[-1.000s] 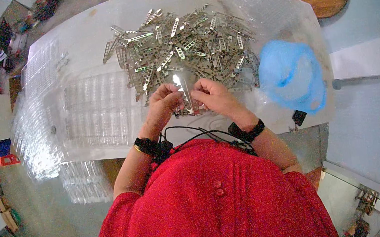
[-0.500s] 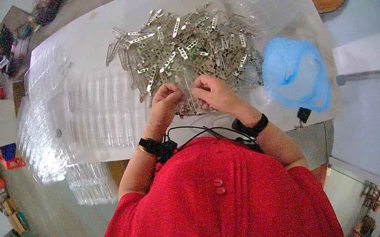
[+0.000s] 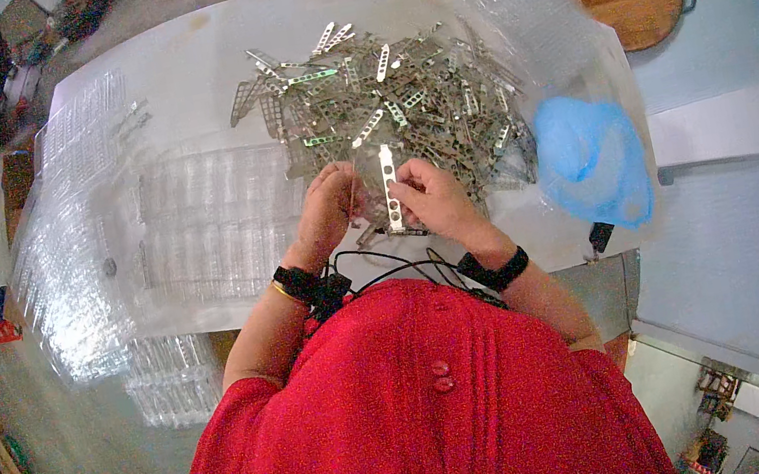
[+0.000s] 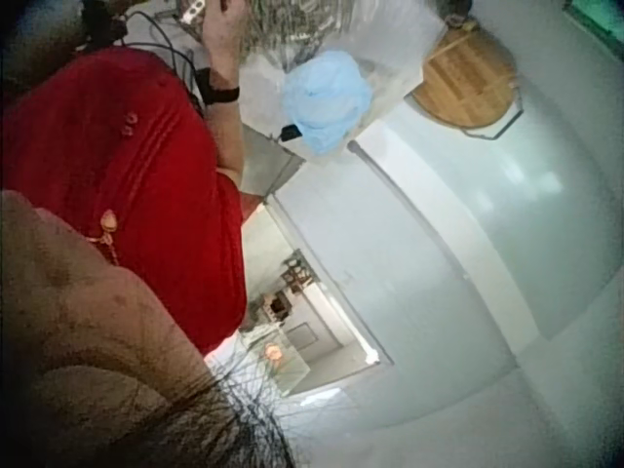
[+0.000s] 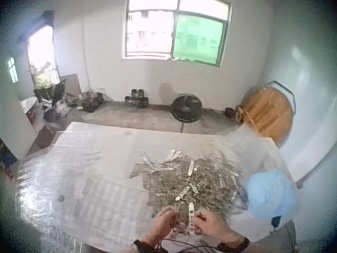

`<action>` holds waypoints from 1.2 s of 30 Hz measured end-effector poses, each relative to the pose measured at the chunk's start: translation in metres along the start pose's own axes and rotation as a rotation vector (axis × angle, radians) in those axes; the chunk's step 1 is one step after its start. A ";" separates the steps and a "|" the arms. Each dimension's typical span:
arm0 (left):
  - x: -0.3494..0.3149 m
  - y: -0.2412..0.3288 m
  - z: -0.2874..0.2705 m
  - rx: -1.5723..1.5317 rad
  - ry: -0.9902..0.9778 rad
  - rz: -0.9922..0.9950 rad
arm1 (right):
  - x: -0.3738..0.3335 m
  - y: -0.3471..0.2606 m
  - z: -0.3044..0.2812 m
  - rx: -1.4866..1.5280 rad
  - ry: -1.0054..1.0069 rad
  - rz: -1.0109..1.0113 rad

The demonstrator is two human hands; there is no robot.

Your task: The recorder is sorting metal brackets and placing them into clear plastic packaging trays on a large white table.

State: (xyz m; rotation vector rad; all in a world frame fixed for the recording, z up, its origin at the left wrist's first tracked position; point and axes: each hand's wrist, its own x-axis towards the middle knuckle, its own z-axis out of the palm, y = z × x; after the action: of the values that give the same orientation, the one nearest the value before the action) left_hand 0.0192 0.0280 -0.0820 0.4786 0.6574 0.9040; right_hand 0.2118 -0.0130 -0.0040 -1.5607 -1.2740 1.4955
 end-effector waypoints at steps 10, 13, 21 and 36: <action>-0.009 0.008 -0.006 -0.120 0.025 0.005 | 0.005 -0.005 0.009 -0.015 -0.011 -0.037; -0.011 0.004 -0.003 -0.075 0.001 0.033 | 0.005 -0.004 0.005 0.007 -0.017 -0.030; -0.009 -0.014 0.019 -0.013 0.022 0.088 | 0.001 0.000 -0.009 0.057 -0.108 -0.041; -0.013 -0.028 0.052 -0.083 -0.071 0.045 | 0.000 0.022 -0.024 -0.062 -0.052 -0.054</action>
State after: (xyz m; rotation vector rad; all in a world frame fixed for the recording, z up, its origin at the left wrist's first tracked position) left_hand 0.0651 -0.0036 -0.0591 0.4508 0.5439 0.9482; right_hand 0.2395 -0.0158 -0.0203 -1.5226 -1.3934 1.4841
